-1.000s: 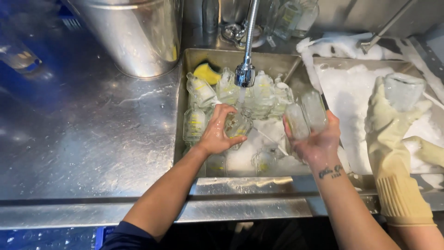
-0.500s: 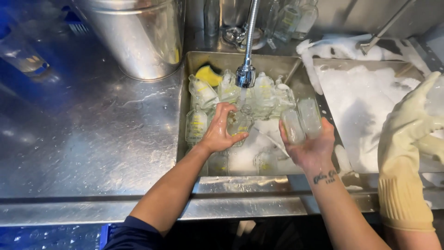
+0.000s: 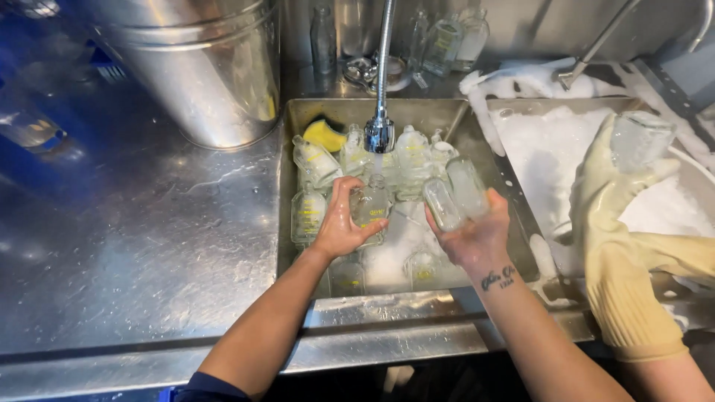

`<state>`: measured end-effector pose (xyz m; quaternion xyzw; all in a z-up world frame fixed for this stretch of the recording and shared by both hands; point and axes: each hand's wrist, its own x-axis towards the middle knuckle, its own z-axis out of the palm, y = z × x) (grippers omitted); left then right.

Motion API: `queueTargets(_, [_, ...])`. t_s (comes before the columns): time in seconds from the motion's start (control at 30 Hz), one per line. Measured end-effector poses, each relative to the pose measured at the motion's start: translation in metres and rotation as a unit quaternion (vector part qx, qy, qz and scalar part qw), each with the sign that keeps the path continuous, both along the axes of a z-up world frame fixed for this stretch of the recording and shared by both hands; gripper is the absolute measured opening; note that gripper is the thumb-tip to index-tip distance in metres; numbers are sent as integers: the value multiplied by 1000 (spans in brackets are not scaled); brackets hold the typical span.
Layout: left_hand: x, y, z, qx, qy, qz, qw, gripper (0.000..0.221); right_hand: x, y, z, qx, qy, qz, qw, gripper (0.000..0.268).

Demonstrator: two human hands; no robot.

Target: Rinsing glass bottles under a faucet and placing them into a plastic crate for storage or further processing.

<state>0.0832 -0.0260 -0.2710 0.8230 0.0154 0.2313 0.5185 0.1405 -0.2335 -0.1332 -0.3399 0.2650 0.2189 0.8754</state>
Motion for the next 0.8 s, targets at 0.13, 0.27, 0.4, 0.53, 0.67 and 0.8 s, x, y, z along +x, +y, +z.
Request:
queueTargets(0.13, [-4, 1, 11, -15, 9, -2, 1000, 76, 17, 11, -12, 14, -35, -29, 999, 58])
queueTargets(0.27, [-3, -7, 12, -7, -5, -7, 1000, 75, 5, -2, 7, 4, -43, -59, 997, 60])
queueTargets(0.4, [-1, -6, 12, 3, 2, -6, 1000, 76, 4, 3, 12, -11, -12, -3, 1000, 62])
queueTargets(0.53, [-5, -7, 15, 5, 9, -7, 1000, 76, 21, -21, 0, -9, -21, 2, 1000, 60])
queueTargets(0.67, [-4, -4, 18, 9, 20, -6, 1000, 75, 15, -32, -13, 5, -3, 37, 999, 57])
queueTargets(0.8, [-5, -7, 16, 10, 33, -15, 999, 74, 8, -45, -19, 19, 19, 64, 998, 53])
